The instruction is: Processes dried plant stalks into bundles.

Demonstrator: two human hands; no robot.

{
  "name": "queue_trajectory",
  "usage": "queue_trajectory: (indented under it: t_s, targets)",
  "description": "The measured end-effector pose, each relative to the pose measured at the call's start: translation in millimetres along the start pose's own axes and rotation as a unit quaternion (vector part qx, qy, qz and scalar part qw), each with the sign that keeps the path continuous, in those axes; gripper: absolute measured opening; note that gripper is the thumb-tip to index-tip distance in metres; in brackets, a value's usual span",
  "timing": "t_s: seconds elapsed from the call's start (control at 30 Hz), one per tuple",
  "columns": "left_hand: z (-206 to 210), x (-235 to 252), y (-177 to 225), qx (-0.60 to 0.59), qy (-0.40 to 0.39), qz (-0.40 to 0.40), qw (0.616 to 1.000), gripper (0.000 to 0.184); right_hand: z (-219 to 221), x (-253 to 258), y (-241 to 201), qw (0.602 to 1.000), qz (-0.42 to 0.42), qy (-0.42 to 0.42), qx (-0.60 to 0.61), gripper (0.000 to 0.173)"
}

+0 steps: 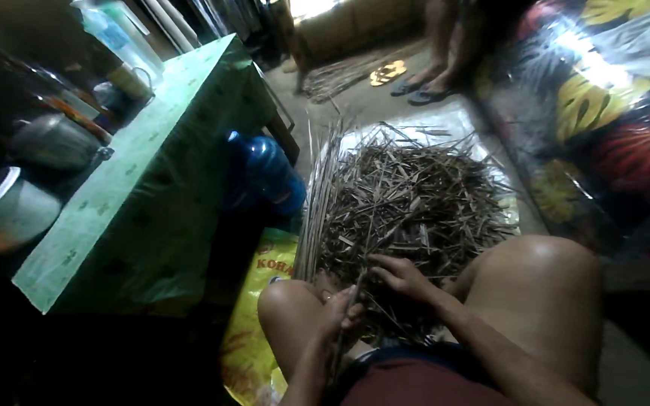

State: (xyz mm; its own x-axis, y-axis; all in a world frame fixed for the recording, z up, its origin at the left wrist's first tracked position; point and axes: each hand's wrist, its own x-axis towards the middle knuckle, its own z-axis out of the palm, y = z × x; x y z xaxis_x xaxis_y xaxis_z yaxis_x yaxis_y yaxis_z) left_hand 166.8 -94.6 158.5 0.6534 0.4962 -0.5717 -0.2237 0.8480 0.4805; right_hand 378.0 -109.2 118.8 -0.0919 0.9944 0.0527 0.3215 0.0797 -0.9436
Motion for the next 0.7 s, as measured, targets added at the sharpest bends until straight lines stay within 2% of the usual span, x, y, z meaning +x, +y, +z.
queue_trajectory:
  t_s: [0.1, 0.3, 0.4, 0.5, 0.57, 0.7]
  targets:
    - [-9, -6, -7, -0.039, -0.068, -0.02, 0.997, 0.036, -10, 13, 6, 0.997, 0.027, 0.063, -0.021, 0.041]
    - [-18, -18, -13, 0.005, -0.041, -0.039, 0.998, 0.035, -33, 30, 13, 0.962, 0.189, 0.171, 0.094, 0.04]
    - [-8, -20, -10, 0.083, 0.034, -0.028, 0.996, 0.032, -26, 20, -15, 0.935, 0.243, 0.058, 0.25, 0.039]
    - [5, -15, -3, 0.171, 0.086, -0.024, 0.981, 0.032, -9, 12, -21, 0.925, 0.23, -0.063, 0.295, 0.035]
    - [6, -13, -2, 0.186, 0.086, -0.025, 0.979, 0.035, -3, 14, -22, 0.924, 0.224, -0.062, 0.303, 0.031]
    - [-2, -20, -7, 0.206, 0.074, -0.036, 0.975, 0.035, -20, 29, -14, 0.93, 0.243, 0.007, 0.277, 0.034]
